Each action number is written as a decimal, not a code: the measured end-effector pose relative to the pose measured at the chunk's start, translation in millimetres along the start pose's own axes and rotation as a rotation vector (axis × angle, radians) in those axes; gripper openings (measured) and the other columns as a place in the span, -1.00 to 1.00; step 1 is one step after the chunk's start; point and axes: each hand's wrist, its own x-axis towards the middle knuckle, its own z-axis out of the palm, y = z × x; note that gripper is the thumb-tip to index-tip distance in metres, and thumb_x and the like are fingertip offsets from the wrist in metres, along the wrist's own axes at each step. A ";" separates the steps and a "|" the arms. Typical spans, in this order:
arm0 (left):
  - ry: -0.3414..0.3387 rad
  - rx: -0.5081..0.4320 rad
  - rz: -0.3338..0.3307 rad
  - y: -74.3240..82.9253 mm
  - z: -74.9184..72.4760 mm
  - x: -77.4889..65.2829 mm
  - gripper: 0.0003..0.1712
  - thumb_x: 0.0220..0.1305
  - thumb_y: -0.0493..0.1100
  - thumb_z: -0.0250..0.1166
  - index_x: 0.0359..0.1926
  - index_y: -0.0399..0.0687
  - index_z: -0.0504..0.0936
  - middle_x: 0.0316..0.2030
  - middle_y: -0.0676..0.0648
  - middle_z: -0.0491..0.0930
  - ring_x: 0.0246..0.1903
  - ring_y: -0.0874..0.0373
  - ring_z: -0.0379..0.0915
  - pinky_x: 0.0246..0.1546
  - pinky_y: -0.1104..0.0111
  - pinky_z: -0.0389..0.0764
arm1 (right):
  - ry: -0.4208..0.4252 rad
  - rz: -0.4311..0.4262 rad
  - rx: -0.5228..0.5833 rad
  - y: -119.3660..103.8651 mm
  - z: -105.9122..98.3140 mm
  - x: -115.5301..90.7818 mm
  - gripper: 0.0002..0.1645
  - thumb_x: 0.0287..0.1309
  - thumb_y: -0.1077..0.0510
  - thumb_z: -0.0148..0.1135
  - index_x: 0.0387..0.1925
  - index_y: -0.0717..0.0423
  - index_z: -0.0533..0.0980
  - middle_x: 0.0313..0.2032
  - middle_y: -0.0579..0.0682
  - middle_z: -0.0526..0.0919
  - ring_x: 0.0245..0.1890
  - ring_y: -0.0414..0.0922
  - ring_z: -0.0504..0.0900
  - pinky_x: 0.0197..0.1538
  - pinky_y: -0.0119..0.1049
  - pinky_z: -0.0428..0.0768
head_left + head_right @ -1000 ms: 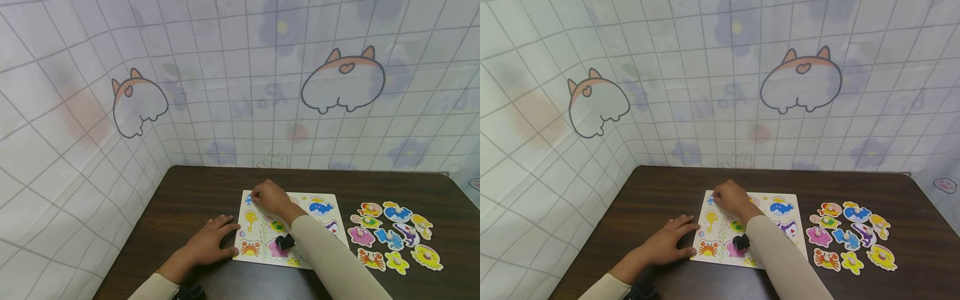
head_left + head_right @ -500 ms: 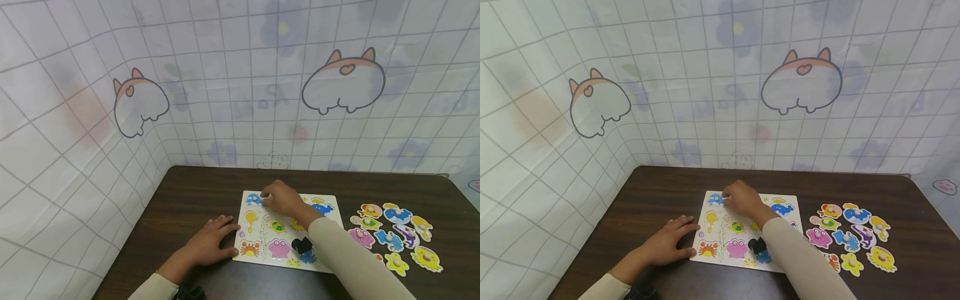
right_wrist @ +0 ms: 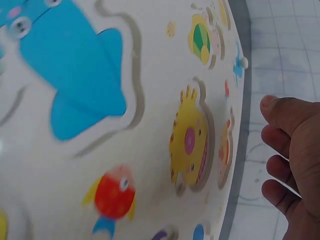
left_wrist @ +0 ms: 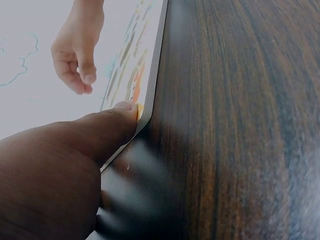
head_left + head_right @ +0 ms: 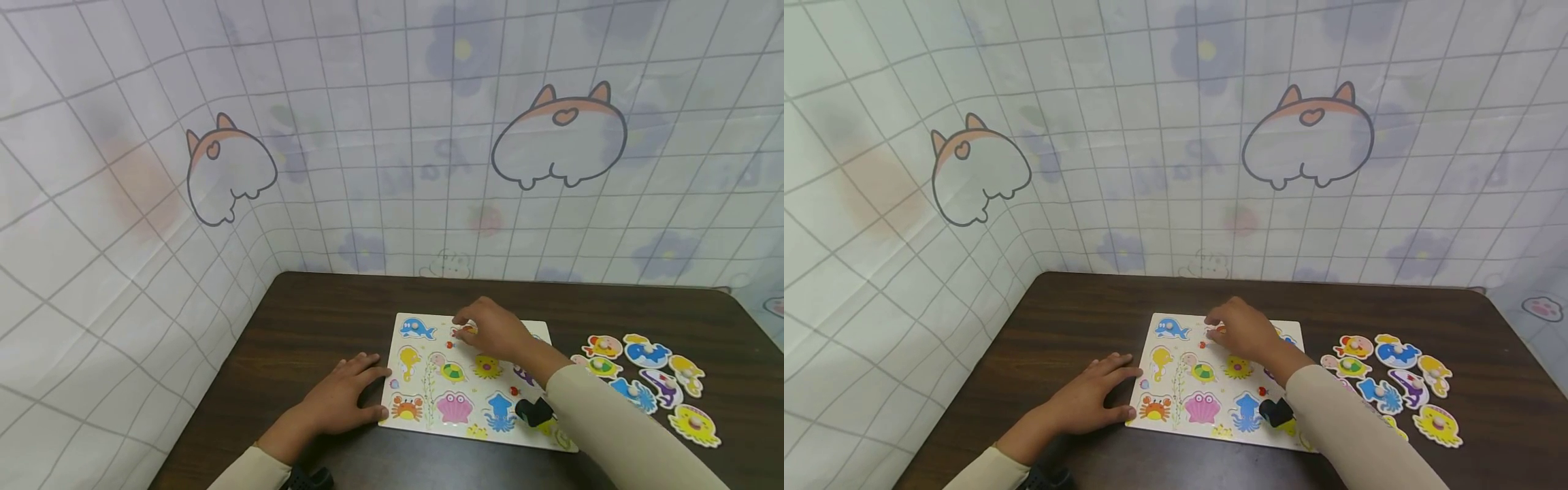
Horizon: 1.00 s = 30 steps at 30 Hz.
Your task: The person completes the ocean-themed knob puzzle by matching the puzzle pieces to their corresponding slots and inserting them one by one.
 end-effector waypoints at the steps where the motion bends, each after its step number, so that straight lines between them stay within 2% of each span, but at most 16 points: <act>1: 0.000 0.000 -0.001 0.0 -0.2 -0.2 -0.20 0.28 0.36 0.33 0.47 0.27 0.41 0.52 -0.06 0.21 0.53 -0.10 0.01 0.48 -0.13 0.04 | 0.000 0.004 0.003 2.1 -1.0 -2.2 -0.68 0.23 0.01 0.48 0.00 -0.03 0.72 -0.06 -0.06 0.62 0.05 -0.02 0.56 0.05 0.01 0.66; 14: -0.005 -0.018 0.000 1.4 -3.3 -2.3 -0.20 0.29 0.34 0.33 0.47 0.26 0.41 0.53 -0.07 0.20 0.54 -0.10 0.00 0.49 -0.12 0.01 | 0.026 0.065 0.037 32.5 -14.6 -30.6 -0.68 0.28 -0.02 0.43 0.03 -0.04 0.69 0.03 0.03 0.59 0.07 0.06 0.59 0.08 0.15 0.62; 25: -0.006 -0.020 0.012 1.0 -3.6 -2.5 -0.20 0.30 0.35 0.32 0.48 0.26 0.40 0.53 -0.07 0.20 0.54 -0.10 0.00 0.49 -0.13 0.03 | 0.095 0.076 0.041 60.2 -32.7 -56.2 -0.61 0.23 0.08 0.47 0.06 0.09 0.69 -0.06 0.03 0.66 0.07 0.13 0.55 0.08 0.20 0.60; 30: -0.006 -0.015 0.008 -0.1 -2.3 -2.3 -0.20 0.29 0.36 0.32 0.48 0.27 0.40 0.53 -0.06 0.19 0.54 -0.10 0.00 0.49 -0.13 0.03 | 0.089 0.108 0.058 69.0 -39.1 -64.9 -0.59 0.23 0.09 0.47 0.09 0.13 0.67 -0.03 0.10 0.65 0.09 0.18 0.54 0.10 0.25 0.57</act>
